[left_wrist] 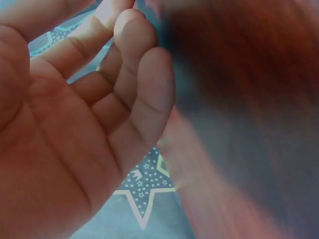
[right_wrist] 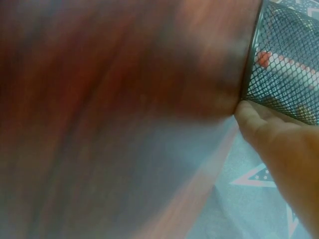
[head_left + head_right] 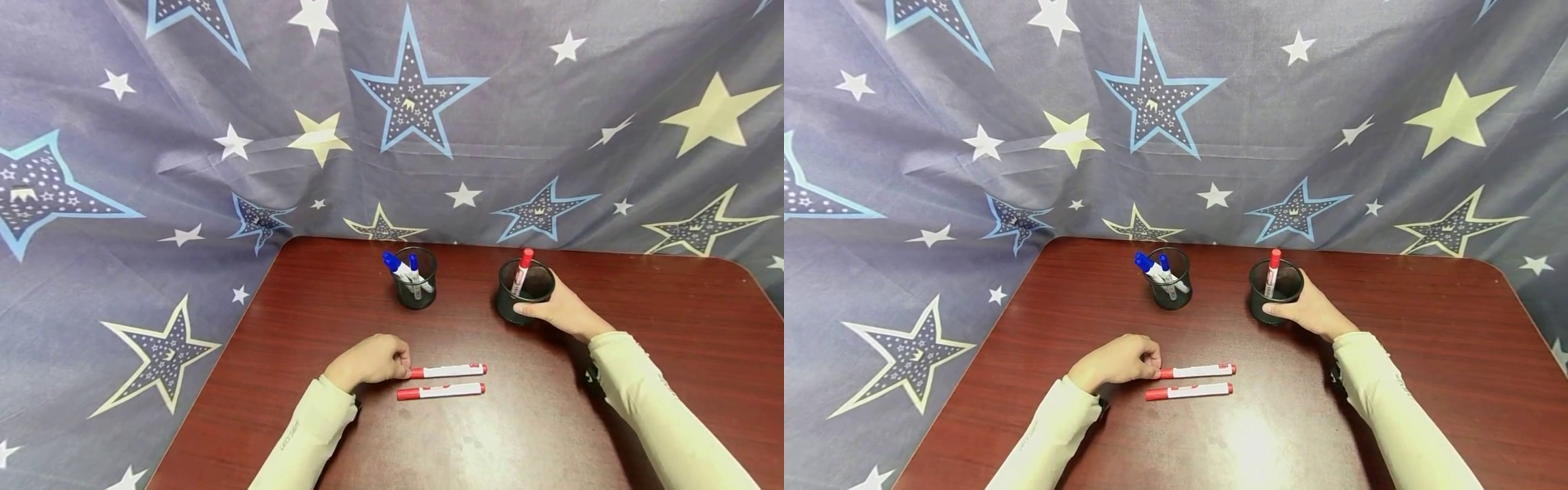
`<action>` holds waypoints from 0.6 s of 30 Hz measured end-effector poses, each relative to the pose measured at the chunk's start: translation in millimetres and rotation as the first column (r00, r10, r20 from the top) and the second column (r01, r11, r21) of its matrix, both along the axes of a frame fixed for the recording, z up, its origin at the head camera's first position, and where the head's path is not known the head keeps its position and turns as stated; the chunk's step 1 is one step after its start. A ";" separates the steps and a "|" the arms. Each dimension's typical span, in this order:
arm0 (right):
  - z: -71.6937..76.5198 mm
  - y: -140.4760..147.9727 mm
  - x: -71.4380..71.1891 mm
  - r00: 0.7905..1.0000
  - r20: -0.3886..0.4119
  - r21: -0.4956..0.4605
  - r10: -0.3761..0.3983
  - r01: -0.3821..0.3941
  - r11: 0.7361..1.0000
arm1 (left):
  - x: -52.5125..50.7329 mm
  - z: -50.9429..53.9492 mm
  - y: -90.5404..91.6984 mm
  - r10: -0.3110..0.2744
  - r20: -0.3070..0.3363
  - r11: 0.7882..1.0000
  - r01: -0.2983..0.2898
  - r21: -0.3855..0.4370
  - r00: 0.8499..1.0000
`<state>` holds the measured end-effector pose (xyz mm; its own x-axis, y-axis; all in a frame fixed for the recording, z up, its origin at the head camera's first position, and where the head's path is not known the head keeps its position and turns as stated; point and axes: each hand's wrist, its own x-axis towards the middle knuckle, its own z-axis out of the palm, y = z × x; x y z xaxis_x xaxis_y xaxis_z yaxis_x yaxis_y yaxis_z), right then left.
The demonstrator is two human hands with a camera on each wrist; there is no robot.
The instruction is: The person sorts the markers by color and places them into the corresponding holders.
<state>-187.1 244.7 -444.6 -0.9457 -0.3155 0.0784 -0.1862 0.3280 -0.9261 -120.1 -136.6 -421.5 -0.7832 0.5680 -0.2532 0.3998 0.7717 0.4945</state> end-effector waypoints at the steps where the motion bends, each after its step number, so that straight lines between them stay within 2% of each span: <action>1: 0.5 -0.4 0.2 1.000 0.001 0.000 -0.001 0.001 1.000 | 0.6 -0.6 -0.6 0.002 0.000 1.000 -0.002 0.003 1.000; 6: 0.5 -0.2 0.0 1.000 0.008 0.011 -0.004 0.004 1.000 | 1.7 -2.8 -1.2 0.022 -0.014 1.000 -0.022 0.015 1.000; 9: 0.9 0.7 0.2 1.000 0.019 0.012 -0.002 0.002 1.000 | 1.3 -5.6 -0.6 0.051 -0.073 0.999 -0.051 0.007 0.996; 13: 1.1 1.5 0.2 1.000 0.026 0.028 -0.008 0.008 1.000 | 0.9 -8.7 -0.6 0.085 -0.168 0.995 -0.092 -0.034 0.982; 18: -1.5 0.6 -0.7 0.999 0.026 0.040 -0.023 0.022 0.999 | 2.5 -9.8 -1.5 0.082 -0.192 0.993 -0.097 -0.067 0.978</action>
<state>-187.8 245.3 -446.1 -0.9541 -0.2965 0.0415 -0.1544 0.3684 -0.9168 -117.6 -138.1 -431.3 -0.8677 0.4783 -0.1356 0.4080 0.8410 0.3554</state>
